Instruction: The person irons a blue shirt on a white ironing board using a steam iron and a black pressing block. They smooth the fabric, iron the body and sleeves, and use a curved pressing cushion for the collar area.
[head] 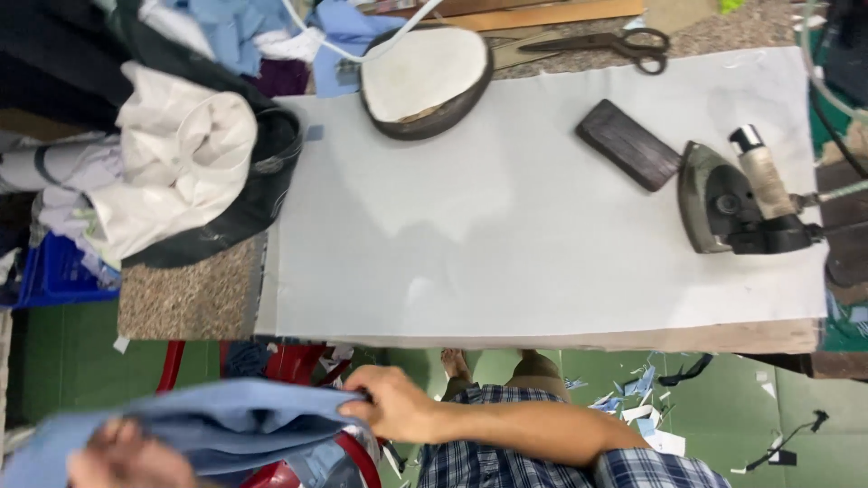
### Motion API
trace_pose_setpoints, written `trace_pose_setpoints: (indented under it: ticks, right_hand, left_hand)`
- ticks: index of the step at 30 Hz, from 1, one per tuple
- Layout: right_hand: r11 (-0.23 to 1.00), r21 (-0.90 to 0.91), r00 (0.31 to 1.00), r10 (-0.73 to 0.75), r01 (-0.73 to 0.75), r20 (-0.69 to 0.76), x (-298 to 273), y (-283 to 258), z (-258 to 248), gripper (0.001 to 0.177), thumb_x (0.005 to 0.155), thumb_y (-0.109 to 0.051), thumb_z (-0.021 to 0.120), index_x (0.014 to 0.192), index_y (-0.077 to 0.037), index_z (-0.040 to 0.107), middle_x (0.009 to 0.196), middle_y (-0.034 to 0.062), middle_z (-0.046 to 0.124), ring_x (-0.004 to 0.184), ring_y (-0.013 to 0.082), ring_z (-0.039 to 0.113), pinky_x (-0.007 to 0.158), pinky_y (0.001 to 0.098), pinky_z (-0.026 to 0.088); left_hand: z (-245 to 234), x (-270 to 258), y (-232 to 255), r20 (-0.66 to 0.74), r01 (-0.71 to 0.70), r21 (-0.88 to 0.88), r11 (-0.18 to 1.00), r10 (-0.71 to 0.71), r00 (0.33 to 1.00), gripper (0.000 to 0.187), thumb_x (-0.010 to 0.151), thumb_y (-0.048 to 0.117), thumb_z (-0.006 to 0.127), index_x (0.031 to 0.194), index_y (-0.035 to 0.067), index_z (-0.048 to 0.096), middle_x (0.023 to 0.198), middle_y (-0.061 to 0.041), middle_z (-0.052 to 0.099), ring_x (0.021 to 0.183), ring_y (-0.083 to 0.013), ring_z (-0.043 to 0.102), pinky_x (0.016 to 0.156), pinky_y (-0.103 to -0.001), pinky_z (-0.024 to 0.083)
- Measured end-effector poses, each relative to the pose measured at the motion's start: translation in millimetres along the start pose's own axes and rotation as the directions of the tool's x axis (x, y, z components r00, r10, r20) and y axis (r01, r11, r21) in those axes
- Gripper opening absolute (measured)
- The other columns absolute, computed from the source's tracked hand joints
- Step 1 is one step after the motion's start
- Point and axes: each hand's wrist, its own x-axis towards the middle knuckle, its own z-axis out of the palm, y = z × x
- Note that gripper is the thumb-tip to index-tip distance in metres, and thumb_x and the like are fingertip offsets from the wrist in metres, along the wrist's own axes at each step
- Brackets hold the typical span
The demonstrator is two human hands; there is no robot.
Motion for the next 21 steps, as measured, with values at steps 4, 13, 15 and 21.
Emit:
trace_pose_setpoints:
  ticks: [4, 13, 15, 21]
  right_hand:
    - [0.989, 0.131, 0.981, 0.084, -0.062, -0.176, -47.7, 18.7, -72.8, 0.017, 0.097, -0.014, 0.067, 0.110, -0.003, 0.068, 0.103, 0.0108, 0.073, 0.087, 0.0210, 0.071, 0.073, 0.0298, 0.062]
    - [0.943, 0.199, 0.661, 0.329, -0.266, -0.674, -108.9, 137.5, -203.8, 0.030, 0.099, -0.016, 0.066, 0.127, -0.006, 0.063, 0.088, 0.0202, 0.079, 0.080, 0.0342, 0.077, 0.072, 0.0439, 0.058]
    - [0.931, 0.097, 0.580, 0.297, -0.351, -0.758, -107.4, 151.3, -221.4, 0.046, 0.098, -0.017, 0.065, 0.142, -0.010, 0.052, 0.084, 0.0192, 0.078, 0.079, 0.0383, 0.076, 0.067, 0.0460, 0.053]
    - [0.803, -0.234, 0.662, 0.246, -0.548, -0.708, -99.0, 176.6, -235.9, 0.037, 0.102, -0.020, 0.054, 0.138, -0.020, 0.064, 0.098, 0.0149, 0.080, 0.088, 0.0345, 0.077, 0.075, 0.0462, 0.061]
  left_hand:
    - [218.7, -61.2, 86.3, 0.127, 0.258, -0.009, 0.966, -0.255, 0.959, 0.010, 0.098, 0.012, 0.077, 0.094, 0.004, 0.072, 0.096, -0.014, 0.077, 0.077, -0.0151, 0.076, 0.064, -0.024, 0.059]
    - [456.9, -261.5, -43.8, 0.721, 0.129, 0.360, 0.924, -0.363, 0.591, 0.012, 0.091, 0.031, 0.078, 0.091, 0.021, 0.083, 0.091, -0.001, 0.080, 0.094, -0.0154, 0.077, 0.089, -0.031, 0.061]
    - [484.3, -291.5, -73.9, 0.739, 0.172, 0.373, 0.912, -0.404, 0.539, 0.016, 0.092, 0.031, 0.077, 0.095, 0.016, 0.083, 0.094, -0.004, 0.079, 0.097, -0.0183, 0.076, 0.092, -0.035, 0.061]
    - [450.4, -323.2, -132.9, 0.859, 0.476, 0.213, 0.853, -0.396, 0.326, 0.053, 0.091, 0.005, 0.079, 0.131, -0.016, 0.051, 0.133, -0.036, 0.059, 0.126, -0.0390, 0.059, 0.104, -0.044, 0.054]
